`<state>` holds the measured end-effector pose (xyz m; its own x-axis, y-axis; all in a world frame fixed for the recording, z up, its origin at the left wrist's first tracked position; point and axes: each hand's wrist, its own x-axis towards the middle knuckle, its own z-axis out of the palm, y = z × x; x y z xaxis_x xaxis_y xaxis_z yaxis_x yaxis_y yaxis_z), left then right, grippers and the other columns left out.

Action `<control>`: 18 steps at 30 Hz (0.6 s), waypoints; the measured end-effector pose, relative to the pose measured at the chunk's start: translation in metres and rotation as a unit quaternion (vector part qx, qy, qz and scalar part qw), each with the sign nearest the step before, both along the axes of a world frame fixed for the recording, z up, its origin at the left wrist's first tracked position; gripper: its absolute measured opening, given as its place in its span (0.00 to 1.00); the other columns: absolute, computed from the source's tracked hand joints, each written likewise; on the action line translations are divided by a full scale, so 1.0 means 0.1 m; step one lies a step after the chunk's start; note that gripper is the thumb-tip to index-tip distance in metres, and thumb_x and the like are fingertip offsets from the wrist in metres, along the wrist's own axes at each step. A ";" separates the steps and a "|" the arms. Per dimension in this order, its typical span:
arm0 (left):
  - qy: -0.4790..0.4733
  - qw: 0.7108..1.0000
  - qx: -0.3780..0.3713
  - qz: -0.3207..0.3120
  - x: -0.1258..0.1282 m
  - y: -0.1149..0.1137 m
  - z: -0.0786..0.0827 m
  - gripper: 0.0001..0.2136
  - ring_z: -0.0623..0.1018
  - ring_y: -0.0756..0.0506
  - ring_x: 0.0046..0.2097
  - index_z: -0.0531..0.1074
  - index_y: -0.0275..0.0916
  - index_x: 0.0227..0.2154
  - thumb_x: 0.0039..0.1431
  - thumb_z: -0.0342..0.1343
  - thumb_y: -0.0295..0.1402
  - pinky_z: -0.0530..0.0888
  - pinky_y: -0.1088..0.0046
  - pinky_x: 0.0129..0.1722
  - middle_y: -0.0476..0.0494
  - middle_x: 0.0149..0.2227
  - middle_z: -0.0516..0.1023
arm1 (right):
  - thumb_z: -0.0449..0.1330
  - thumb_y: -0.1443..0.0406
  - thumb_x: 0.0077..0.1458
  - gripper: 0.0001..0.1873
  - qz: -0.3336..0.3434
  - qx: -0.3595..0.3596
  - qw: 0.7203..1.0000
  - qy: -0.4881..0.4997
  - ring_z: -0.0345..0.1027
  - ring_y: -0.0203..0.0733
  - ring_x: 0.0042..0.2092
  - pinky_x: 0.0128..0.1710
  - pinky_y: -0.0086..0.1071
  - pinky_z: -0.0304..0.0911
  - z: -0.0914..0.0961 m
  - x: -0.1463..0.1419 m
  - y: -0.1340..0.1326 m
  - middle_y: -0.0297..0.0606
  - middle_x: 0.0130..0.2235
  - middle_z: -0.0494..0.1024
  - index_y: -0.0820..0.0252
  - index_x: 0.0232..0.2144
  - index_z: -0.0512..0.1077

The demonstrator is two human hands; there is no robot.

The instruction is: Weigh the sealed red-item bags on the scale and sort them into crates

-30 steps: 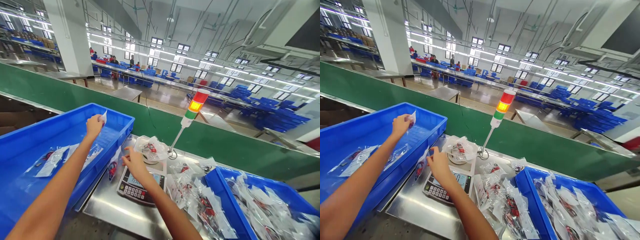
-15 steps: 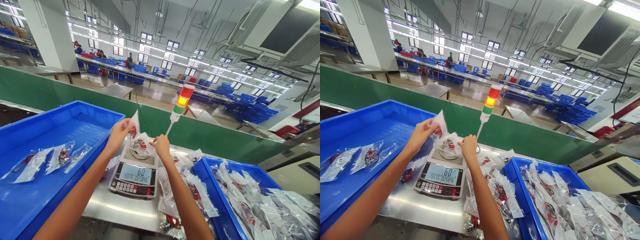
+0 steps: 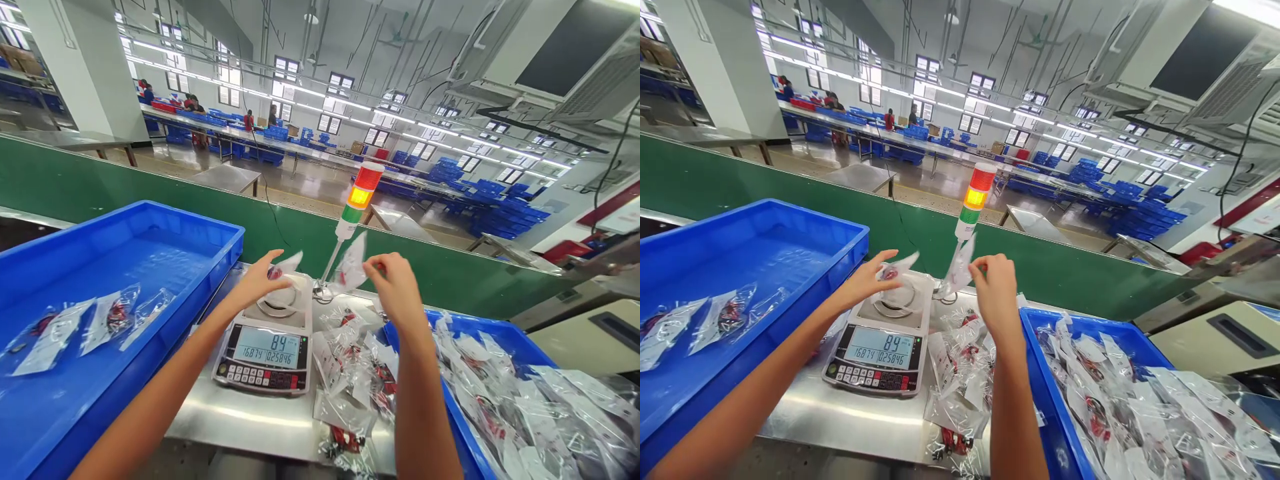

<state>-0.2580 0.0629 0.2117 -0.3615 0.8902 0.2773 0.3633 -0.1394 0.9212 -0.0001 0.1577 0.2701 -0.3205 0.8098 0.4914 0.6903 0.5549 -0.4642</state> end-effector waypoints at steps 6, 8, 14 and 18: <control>-0.007 0.998 -0.011 -0.055 0.16 -0.29 0.11 0.32 0.62 0.33 0.70 0.64 0.45 0.62 0.57 0.60 0.51 0.60 0.50 0.69 0.39 0.70 0.61 | 0.56 0.59 0.60 0.09 0.094 -0.029 0.992 0.076 0.64 0.43 0.38 0.39 0.38 0.62 0.14 0.31 -0.30 0.37 0.36 0.69 0.55 0.30 0.70; -0.013 0.997 -0.007 -0.075 0.23 -0.38 0.19 0.30 0.61 0.33 0.70 0.63 0.46 0.63 0.60 0.58 0.50 0.60 0.50 0.69 0.41 0.71 0.60 | 0.56 0.58 0.61 0.09 0.173 -0.100 0.977 0.080 0.65 0.41 0.38 0.38 0.35 0.63 0.17 0.25 -0.41 0.35 0.36 0.68 0.55 0.31 0.69; -0.059 0.986 -0.028 -0.154 0.32 -0.41 0.37 0.30 0.71 0.35 0.64 0.69 0.43 0.58 0.52 0.66 0.44 0.67 0.52 0.64 0.38 0.62 0.73 | 0.57 0.60 0.62 0.09 0.318 -0.212 0.922 0.065 0.63 0.37 0.37 0.35 0.31 0.61 0.36 0.03 -0.57 0.33 0.37 0.66 0.56 0.30 0.67; -0.137 0.975 -0.051 -0.165 0.29 -0.45 0.42 0.20 0.82 0.41 0.45 0.76 0.40 0.44 0.49 0.69 0.41 0.76 0.63 0.48 0.42 0.42 0.84 | 0.59 0.60 0.60 0.08 0.324 -0.210 0.919 0.072 0.63 0.36 0.37 0.34 0.32 0.62 0.40 -0.03 -0.58 0.33 0.37 0.66 0.56 0.30 0.68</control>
<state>-0.2288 0.0177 0.2532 -0.0981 0.9885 0.1150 0.0516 -0.1103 0.9926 -0.0027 0.0996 0.3102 -0.7589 0.5995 0.2543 0.1914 0.5786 -0.7928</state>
